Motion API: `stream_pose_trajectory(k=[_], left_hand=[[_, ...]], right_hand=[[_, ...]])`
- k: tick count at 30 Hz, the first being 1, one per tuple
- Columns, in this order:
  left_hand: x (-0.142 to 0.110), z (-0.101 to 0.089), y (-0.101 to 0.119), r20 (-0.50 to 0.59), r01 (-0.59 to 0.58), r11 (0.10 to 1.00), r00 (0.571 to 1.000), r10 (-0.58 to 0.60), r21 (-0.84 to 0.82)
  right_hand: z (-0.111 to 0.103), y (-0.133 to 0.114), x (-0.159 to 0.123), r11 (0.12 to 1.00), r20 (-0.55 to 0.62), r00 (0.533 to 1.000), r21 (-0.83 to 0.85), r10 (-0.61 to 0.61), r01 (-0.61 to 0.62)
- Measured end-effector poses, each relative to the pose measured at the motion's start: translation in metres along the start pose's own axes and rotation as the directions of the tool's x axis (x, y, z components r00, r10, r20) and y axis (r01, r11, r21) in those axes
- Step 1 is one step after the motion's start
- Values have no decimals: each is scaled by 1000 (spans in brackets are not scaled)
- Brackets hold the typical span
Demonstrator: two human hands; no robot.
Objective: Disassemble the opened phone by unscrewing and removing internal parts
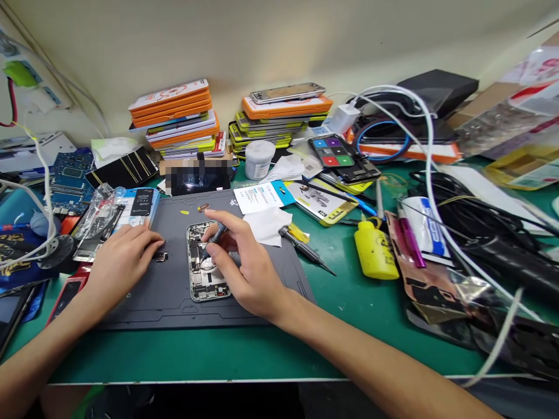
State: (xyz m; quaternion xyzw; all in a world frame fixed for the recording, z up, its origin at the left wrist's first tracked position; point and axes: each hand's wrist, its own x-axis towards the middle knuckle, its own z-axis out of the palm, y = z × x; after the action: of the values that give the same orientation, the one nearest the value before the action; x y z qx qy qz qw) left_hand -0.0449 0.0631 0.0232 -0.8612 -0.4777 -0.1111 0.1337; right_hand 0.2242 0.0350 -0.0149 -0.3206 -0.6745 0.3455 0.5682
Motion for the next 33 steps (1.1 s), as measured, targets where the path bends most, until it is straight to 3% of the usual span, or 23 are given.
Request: stream_pose_trajectory(k=[5,11,24,33], left_hand=[[4,-6,-1,-1,33,999,999,-33,36],[4,1,-3,59,-21,998,998,18,55],[1,1,-5,77,-21,1000,997,19,20],[0,-4,-2,14,-3,1000,1000,3,-14]], right_hand=[[-2,-3,1,999,36,999,-23,-22,23],[-2,-4,0,999,54,998,-18,-40,41],[-2,-1,-1,999,51,998,-25,-26,27],[-3,-2,-2,999,62,997,-17,-34,35]])
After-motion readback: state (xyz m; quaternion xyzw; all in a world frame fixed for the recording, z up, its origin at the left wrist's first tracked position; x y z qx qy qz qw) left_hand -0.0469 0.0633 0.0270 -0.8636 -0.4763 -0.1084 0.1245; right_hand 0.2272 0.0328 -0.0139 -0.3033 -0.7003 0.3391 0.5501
